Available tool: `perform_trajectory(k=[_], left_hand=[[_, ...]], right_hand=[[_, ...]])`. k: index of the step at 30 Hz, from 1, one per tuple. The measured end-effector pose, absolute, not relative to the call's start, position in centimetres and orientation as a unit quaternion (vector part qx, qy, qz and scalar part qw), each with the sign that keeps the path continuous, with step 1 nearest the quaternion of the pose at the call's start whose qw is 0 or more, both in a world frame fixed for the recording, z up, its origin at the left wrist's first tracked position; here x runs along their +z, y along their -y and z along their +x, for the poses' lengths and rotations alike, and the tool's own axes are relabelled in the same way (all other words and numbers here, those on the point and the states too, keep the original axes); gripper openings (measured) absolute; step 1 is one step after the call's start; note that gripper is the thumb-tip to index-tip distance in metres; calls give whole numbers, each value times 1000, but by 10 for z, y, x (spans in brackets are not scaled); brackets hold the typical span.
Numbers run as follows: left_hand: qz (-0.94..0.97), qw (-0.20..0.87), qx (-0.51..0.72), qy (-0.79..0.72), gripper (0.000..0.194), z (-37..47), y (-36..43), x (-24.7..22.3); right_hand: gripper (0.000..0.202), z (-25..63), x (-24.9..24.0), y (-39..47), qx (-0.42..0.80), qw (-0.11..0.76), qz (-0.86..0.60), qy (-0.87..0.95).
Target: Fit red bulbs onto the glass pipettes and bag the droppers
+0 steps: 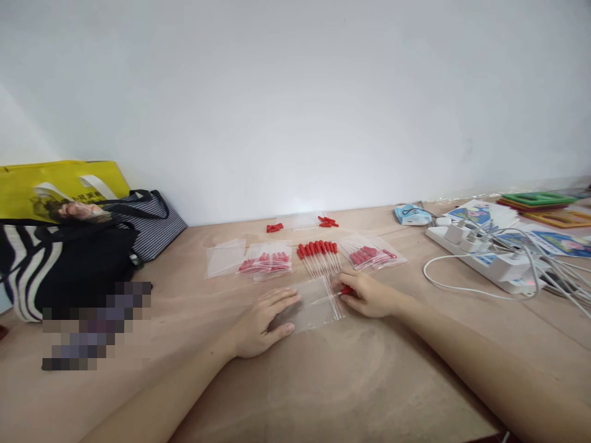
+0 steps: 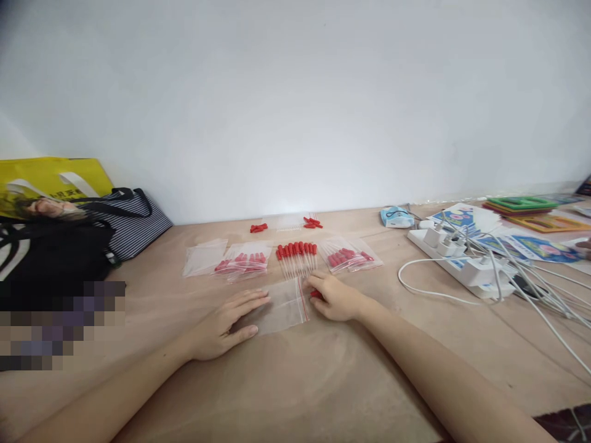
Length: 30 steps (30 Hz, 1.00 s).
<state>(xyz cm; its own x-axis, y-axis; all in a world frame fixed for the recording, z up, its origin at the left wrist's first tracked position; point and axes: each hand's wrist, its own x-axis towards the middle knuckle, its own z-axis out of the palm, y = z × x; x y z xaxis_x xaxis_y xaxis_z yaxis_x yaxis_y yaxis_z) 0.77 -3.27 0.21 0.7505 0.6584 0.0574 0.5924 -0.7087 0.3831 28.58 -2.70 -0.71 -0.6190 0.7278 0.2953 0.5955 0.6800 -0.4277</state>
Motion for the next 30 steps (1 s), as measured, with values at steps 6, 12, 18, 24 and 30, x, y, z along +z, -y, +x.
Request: perform_trajectory(k=[6, 12, 18, 24, 30], left_hand=[[919, 166, 77, -348, 44, 7, 32, 1], [917, 168, 67, -355, 44, 7, 31, -1], [921, 162, 69, -347, 44, 6, 31, -1], [921, 162, 67, -348, 44, 6, 31, -1], [920, 164, 73, -348, 43, 6, 31, -1]], right_hand=[[9, 284, -13, 26, 232, 284, -380, 849], [9, 284, -14, 23, 285, 283, -405, 821], [14, 287, -17, 21, 343, 313, -422, 779], [19, 305, -9, 18, 405, 328, -412, 747], [21, 335, -4, 9, 426, 358, -413, 721]])
